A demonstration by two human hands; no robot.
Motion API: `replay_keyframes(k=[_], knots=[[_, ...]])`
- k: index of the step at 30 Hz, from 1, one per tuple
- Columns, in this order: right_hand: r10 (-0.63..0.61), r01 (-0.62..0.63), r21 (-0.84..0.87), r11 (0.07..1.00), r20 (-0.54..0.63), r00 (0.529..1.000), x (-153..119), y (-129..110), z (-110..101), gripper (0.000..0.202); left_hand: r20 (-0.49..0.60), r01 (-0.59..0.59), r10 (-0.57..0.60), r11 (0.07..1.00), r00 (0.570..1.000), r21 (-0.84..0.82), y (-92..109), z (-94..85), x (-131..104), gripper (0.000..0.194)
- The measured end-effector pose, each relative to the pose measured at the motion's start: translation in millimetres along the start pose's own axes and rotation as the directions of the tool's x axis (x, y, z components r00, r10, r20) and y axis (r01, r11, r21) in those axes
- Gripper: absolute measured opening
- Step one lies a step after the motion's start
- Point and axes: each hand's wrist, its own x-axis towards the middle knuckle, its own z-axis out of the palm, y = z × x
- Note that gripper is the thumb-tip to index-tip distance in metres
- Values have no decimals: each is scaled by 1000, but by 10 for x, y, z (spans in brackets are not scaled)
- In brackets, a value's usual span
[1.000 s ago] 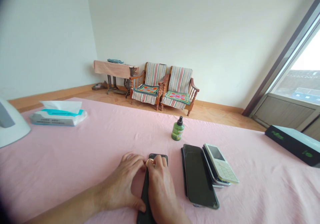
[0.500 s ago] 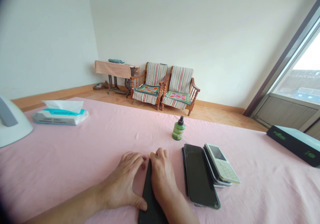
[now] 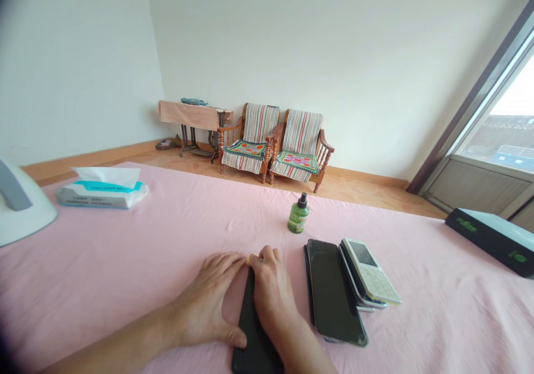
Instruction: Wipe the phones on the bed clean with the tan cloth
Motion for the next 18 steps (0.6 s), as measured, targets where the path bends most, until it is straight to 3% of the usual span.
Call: replay_keyframes(k=[7, 14, 18], knots=[[47, -47, 11, 999, 7, 999, -175, -68, 28, 37, -35, 27, -26, 999, 999, 21, -25, 45, 0, 110], [175, -178, -238, 955, -33, 984, -24, 76, -100, 36, 49, 23, -24, 1000, 999, 21, 30, -32, -16, 105], [176, -180, -231, 956, -37, 984, -15, 34, -71, 34, 54, 0, -1, 1000, 999, 23, 45, -48, -12, 100]])
